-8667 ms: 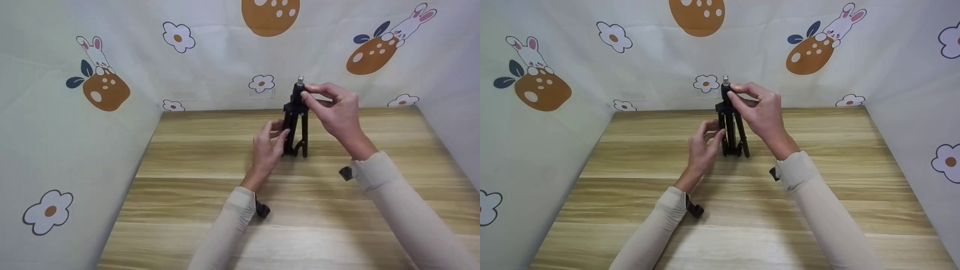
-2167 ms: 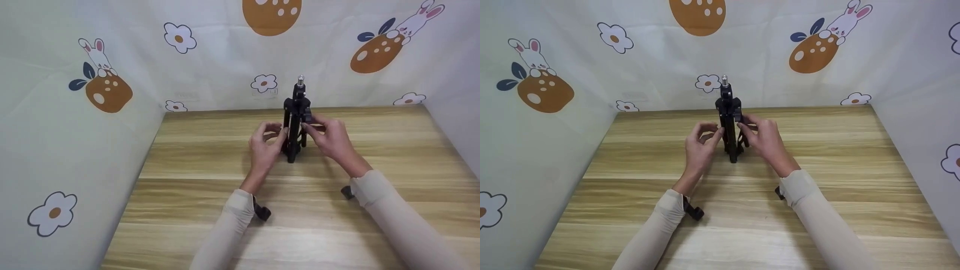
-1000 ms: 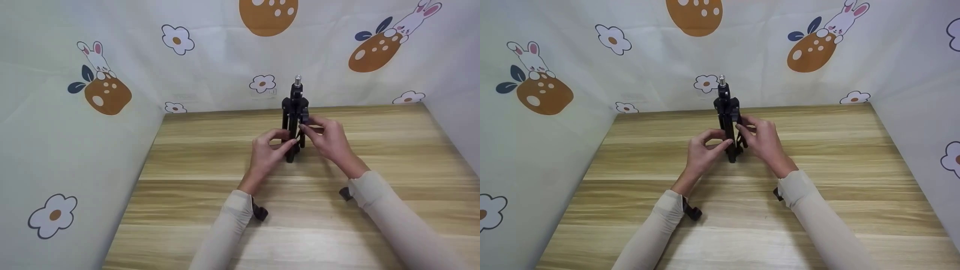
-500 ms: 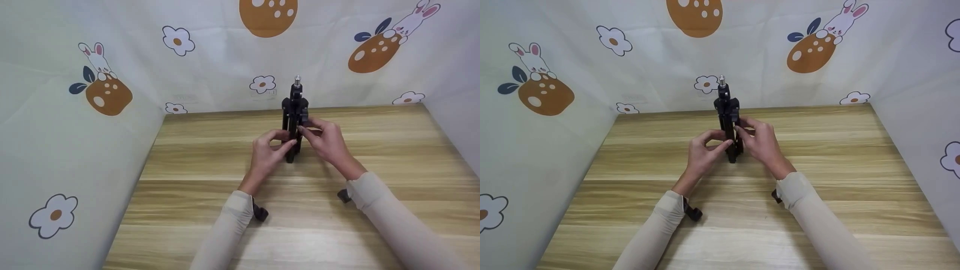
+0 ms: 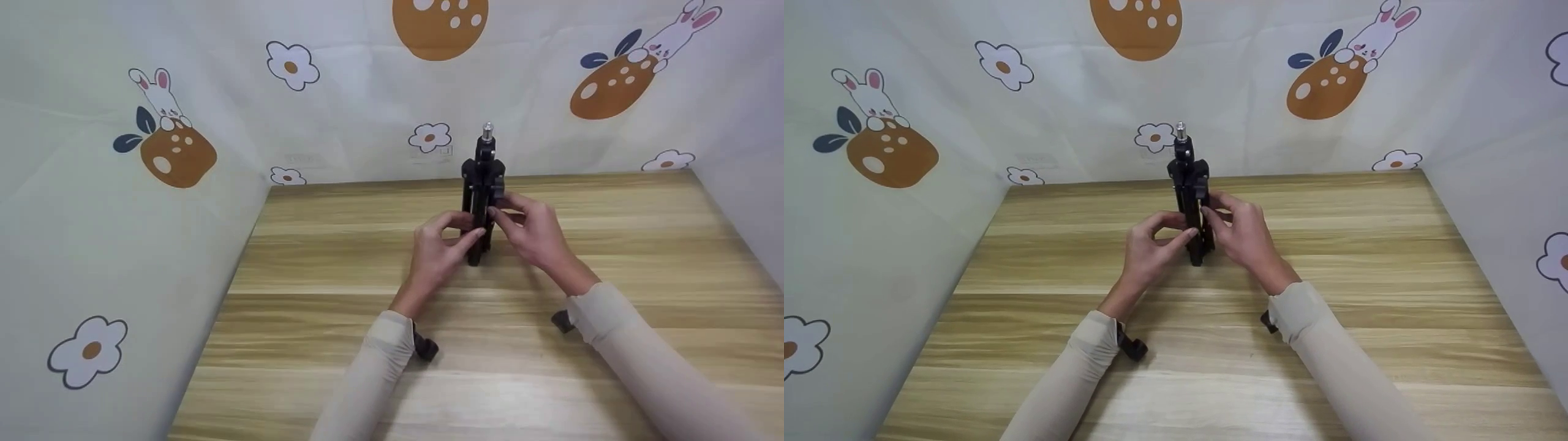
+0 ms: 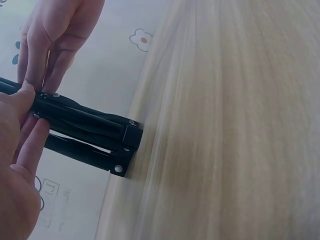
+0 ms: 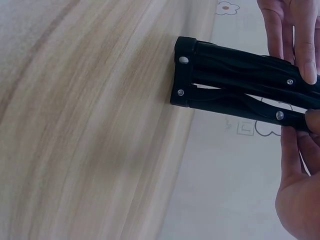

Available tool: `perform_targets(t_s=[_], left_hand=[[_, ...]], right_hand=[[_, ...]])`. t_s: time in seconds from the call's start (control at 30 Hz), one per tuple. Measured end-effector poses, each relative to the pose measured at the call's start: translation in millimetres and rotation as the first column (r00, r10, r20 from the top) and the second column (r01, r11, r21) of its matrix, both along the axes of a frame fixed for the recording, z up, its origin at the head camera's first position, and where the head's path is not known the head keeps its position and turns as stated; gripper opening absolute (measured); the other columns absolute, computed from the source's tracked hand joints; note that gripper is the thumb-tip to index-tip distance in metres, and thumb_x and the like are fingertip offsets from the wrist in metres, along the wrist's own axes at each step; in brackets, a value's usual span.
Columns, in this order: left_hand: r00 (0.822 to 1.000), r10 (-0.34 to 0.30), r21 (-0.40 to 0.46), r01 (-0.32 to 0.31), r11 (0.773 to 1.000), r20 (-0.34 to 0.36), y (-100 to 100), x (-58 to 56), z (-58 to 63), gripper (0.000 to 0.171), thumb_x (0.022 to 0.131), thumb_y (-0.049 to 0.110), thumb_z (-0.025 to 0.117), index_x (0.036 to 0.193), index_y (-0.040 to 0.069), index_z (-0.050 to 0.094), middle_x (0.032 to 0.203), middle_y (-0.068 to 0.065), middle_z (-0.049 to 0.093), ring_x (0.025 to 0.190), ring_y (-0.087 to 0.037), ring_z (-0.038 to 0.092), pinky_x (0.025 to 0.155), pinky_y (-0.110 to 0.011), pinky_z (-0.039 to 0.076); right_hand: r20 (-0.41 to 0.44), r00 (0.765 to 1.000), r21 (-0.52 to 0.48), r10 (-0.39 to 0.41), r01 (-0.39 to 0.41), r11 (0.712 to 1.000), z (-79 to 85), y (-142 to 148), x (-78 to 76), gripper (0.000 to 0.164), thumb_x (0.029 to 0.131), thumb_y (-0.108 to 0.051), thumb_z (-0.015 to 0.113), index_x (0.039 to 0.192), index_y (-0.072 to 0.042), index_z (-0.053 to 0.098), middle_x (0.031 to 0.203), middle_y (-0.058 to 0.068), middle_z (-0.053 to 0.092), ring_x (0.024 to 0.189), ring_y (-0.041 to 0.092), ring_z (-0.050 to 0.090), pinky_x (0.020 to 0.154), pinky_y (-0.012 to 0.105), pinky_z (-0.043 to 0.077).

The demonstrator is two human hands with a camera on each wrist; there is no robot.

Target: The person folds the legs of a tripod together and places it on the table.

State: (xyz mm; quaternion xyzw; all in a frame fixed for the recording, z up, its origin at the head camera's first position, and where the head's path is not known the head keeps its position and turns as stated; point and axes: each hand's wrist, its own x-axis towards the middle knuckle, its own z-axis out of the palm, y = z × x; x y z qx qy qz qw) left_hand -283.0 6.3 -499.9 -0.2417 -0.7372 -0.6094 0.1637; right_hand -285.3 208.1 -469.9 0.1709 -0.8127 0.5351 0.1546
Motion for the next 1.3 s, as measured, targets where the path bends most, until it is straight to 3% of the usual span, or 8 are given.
perform_targets(t_s=[0.23,0.6,0.7,0.83,1.0,1.13,1.3], left_hand=[[1.000,-0.010,0.003,0.010,1.000,-0.001,0,0.6,0.4,0.019,0.093,0.013,0.087,0.108,0.005,0.078,0.104,-0.008,0.080,0.097,-0.010,0.077,0.083,-0.030,0.070],[0.998,-0.051,0.050,0.049,0.998,0.043,-2,-0.9,0.1,0.021,0.091,0.010,0.088,0.109,0.003,0.079,0.106,-0.009,0.081,0.099,-0.013,0.078,0.088,-0.029,0.069],[0.996,-0.073,0.065,0.069,0.995,0.056,-4,-1.8,0.9,0.022,0.091,0.012,0.089,0.109,0.002,0.079,0.107,-0.010,0.081,0.100,-0.014,0.078,0.090,-0.031,0.069],[0.992,-0.094,0.098,0.087,0.991,0.078,-7,-3.9,5.1,0.022,0.093,0.018,0.087,0.108,0.003,0.079,0.106,-0.009,0.081,0.100,-0.014,0.079,0.090,-0.038,0.070],[0.997,-0.043,0.117,0.036,0.993,0.062,-14,-7.9,23.6,0.021,0.098,0.024,0.083,0.109,0.005,0.080,0.106,-0.007,0.082,0.096,-0.014,0.078,0.084,-0.040,0.071],[1.000,0.011,0.105,-0.009,0.994,-0.024,-15,-12.0,48.7,0.020,0.102,0.024,0.079,0.110,0.006,0.079,0.107,-0.007,0.081,0.094,-0.013,0.077,0.083,-0.035,0.070],[0.990,0.041,0.103,-0.027,0.994,-0.137,-9,-15.1,81.9,0.023,0.102,0.023,0.079,0.115,0.004,0.076,0.110,-0.009,0.079,0.099,-0.014,0.074,0.086,-0.031,0.068]], right_hand=[[0.005,1.000,0.005,0.009,-0.009,1.000,-0.2,2,-0.3,0.017,0.103,-0.002,0.071,0.119,0.000,0.078,0.119,0.016,0.081,0.115,0.031,0.077,0.096,0.020,0.063],[0.026,0.999,-0.016,0.045,-0.045,0.999,-5.9,6,-2.3,0.024,0.101,-0.001,0.073,0.126,0.000,0.075,0.124,0.016,0.079,0.120,0.031,0.075,0.099,0.020,0.063],[0.049,0.997,0.009,0.062,-0.063,0.998,-10.4,9,-2.2,0.027,0.100,0.000,0.074,0.127,0.001,0.072,0.128,0.017,0.077,0.123,0.033,0.073,0.104,0.027,0.063],[0.091,0.991,0.046,0.096,-0.100,0.994,-20.2,14,-1.9,0.033,0.098,0.005,0.072,0.131,0.003,0.068,0.131,0.020,0.075,0.126,0.037,0.071,0.111,0.045,0.061],[0.169,0.979,0.100,0.112,-0.130,0.986,-29.0,18,0.4,0.042,0.097,0.008,0.070,0.138,0.002,0.064,0.132,0.021,0.074,0.128,0.038,0.070,0.115,0.055,0.058],[0.227,0.967,0.117,0.119,-0.148,0.982,-32.3,19,1.4,0.044,0.096,0.006,0.071,0.139,0.003,0.062,0.130,0.022,0.073,0.127,0.039,0.069,0.117,0.054,0.056],[0.262,0.954,0.139,0.143,-0.184,0.973,-35.7,17,-1.1,0.043,0.096,0.005,0.072,0.138,0.003,0.062,0.126,0.022,0.075,0.124,0.038,0.071,0.115,0.054,0.058]])
